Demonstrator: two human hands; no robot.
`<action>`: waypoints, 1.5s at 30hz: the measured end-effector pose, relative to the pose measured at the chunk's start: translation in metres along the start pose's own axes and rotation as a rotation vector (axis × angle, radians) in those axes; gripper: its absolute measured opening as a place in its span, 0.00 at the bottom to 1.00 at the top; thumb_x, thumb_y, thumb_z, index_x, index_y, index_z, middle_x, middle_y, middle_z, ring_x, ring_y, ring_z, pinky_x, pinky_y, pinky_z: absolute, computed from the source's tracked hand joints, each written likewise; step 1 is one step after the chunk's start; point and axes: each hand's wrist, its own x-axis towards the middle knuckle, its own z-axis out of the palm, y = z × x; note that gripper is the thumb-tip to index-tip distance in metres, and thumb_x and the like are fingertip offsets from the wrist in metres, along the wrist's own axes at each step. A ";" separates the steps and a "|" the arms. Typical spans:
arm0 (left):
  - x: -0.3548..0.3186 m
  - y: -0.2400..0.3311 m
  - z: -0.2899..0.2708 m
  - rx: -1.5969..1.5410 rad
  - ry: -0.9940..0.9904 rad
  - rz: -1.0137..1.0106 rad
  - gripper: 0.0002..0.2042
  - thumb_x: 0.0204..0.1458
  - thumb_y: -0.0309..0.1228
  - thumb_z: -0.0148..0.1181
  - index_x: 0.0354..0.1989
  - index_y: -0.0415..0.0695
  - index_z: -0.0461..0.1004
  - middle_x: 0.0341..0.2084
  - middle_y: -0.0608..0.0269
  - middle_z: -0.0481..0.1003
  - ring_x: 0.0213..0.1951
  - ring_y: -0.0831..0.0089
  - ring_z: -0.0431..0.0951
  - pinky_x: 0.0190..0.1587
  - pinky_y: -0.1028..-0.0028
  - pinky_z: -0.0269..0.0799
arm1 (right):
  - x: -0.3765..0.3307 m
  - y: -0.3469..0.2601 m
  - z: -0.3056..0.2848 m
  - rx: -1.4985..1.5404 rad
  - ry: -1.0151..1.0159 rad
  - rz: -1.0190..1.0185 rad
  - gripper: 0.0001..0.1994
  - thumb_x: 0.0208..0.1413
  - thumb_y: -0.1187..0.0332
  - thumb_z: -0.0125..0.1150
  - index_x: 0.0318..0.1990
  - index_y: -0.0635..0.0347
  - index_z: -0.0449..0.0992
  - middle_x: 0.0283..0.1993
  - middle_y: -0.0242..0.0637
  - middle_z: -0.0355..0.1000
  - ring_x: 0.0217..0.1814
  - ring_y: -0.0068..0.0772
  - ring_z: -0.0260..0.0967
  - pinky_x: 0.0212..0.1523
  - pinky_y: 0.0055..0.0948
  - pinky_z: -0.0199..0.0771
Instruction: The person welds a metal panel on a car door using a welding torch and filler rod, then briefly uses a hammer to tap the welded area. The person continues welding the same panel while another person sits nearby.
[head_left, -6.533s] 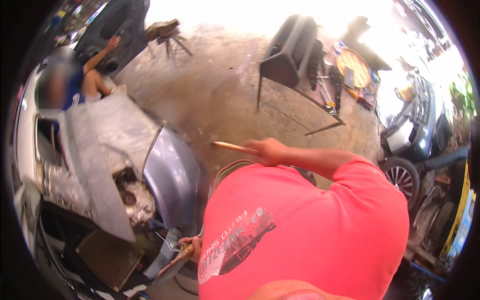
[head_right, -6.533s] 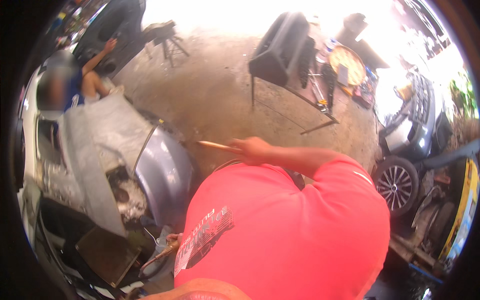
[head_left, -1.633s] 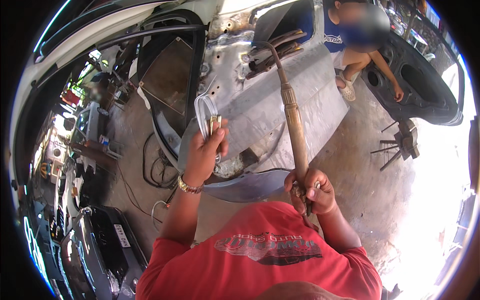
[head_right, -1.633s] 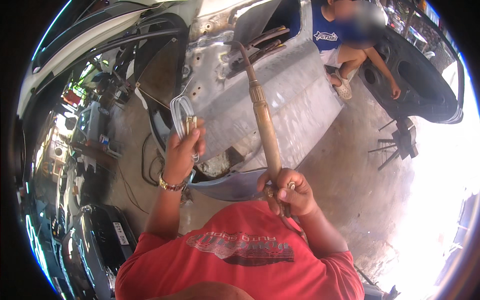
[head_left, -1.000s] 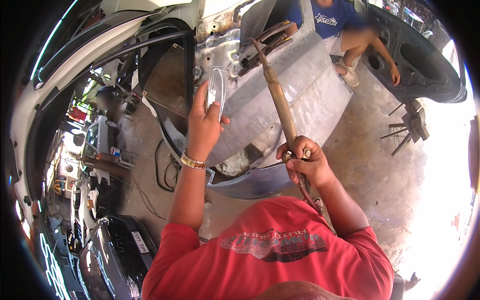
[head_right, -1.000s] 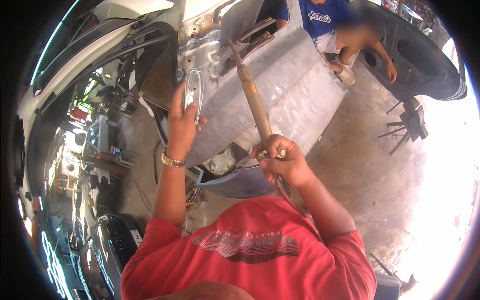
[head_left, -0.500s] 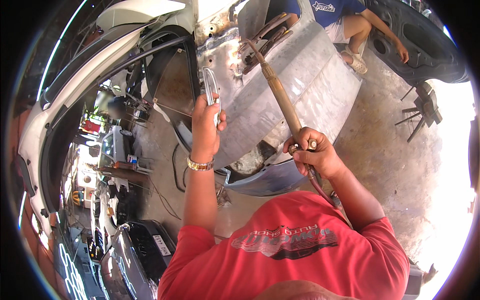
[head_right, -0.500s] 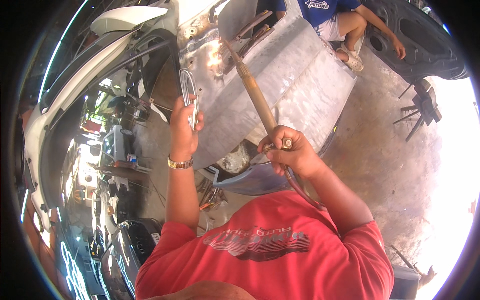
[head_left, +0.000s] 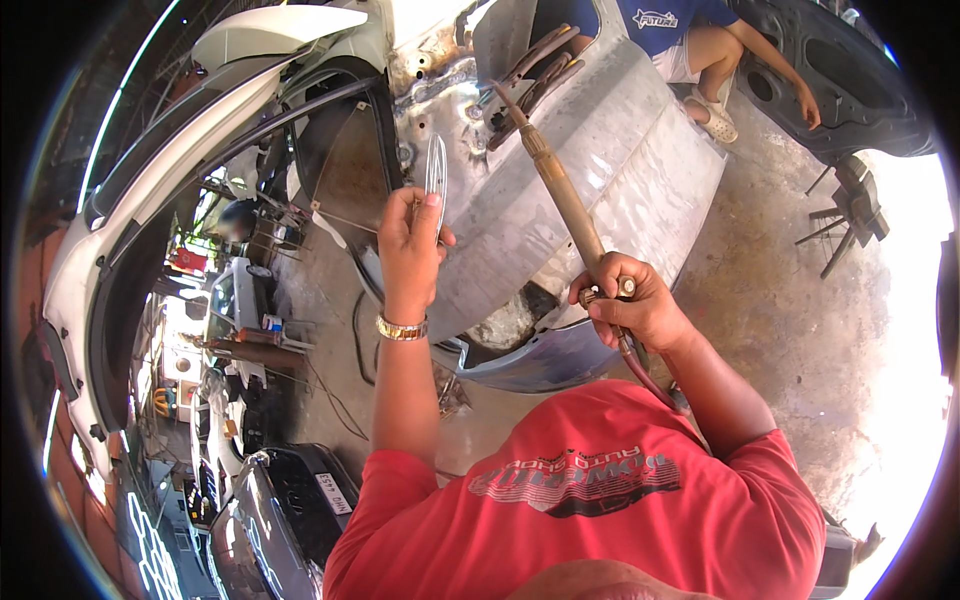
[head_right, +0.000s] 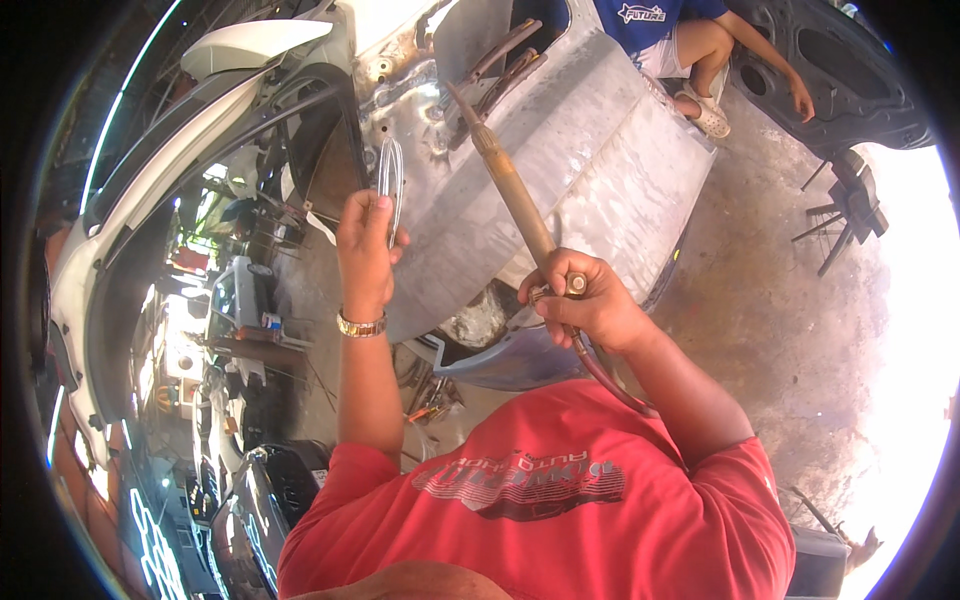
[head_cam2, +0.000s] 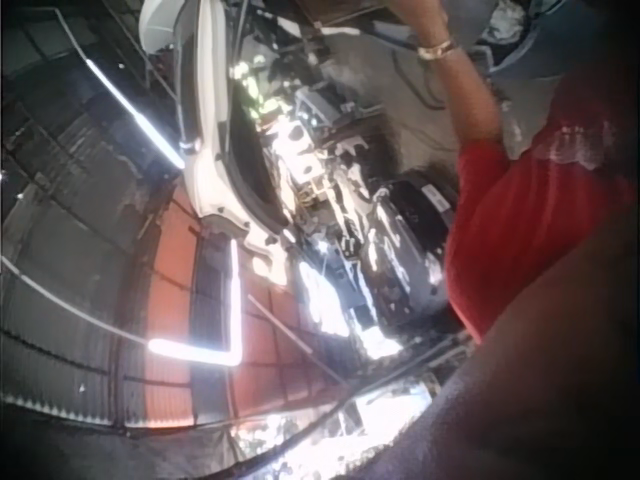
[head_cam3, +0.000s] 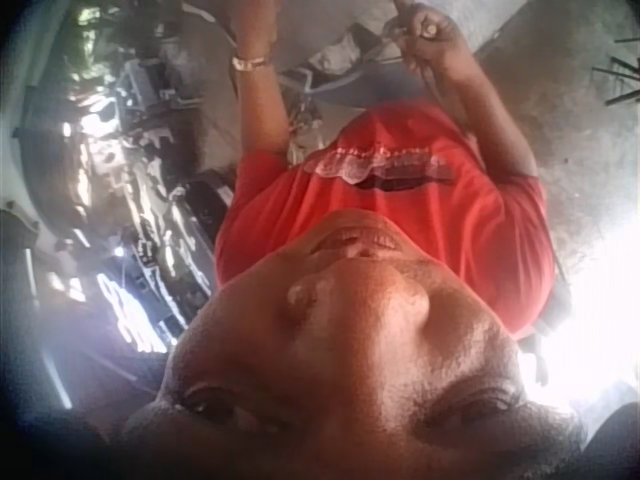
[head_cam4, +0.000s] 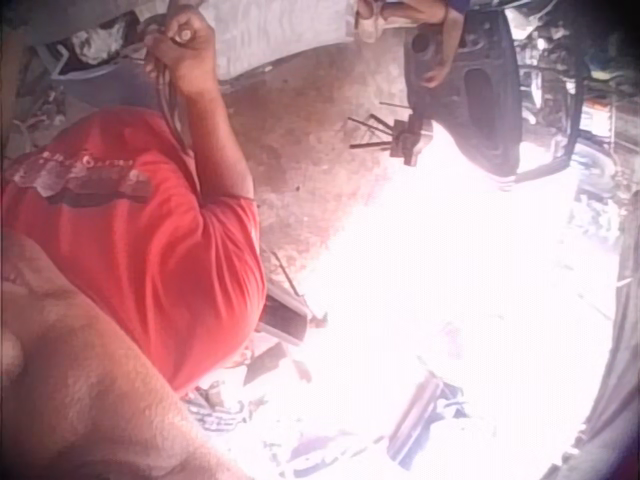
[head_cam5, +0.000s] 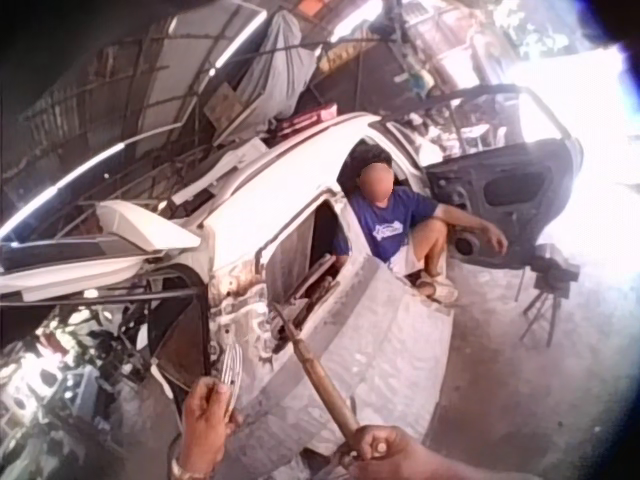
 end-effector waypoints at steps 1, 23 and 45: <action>0.000 -0.002 0.000 -0.007 -0.005 0.013 0.11 0.70 0.38 0.58 0.46 0.42 0.72 0.30 0.69 0.74 0.25 0.82 0.76 0.21 0.82 0.63 | 0.000 -0.001 0.001 0.007 0.002 0.002 0.14 0.59 0.84 0.64 0.37 0.52 0.66 0.49 0.53 0.77 0.22 0.22 0.77 0.20 0.20 0.77; 0.022 -0.038 -0.003 0.296 0.152 0.475 0.13 0.73 0.34 0.53 0.49 0.36 0.77 0.35 0.62 0.79 0.27 0.77 0.80 0.32 0.74 0.76 | 0.000 -0.003 0.003 -0.031 0.040 0.013 0.14 0.58 0.85 0.64 0.36 0.53 0.67 0.50 0.53 0.77 0.22 0.23 0.77 0.20 0.21 0.77; 0.036 -0.027 0.015 0.337 0.170 0.441 0.10 0.71 0.34 0.56 0.45 0.39 0.78 0.28 0.64 0.80 0.24 0.79 0.79 0.28 0.75 0.73 | 0.003 -0.002 0.004 -0.010 0.016 0.015 0.14 0.59 0.85 0.64 0.36 0.53 0.66 0.50 0.52 0.77 0.22 0.23 0.77 0.19 0.20 0.77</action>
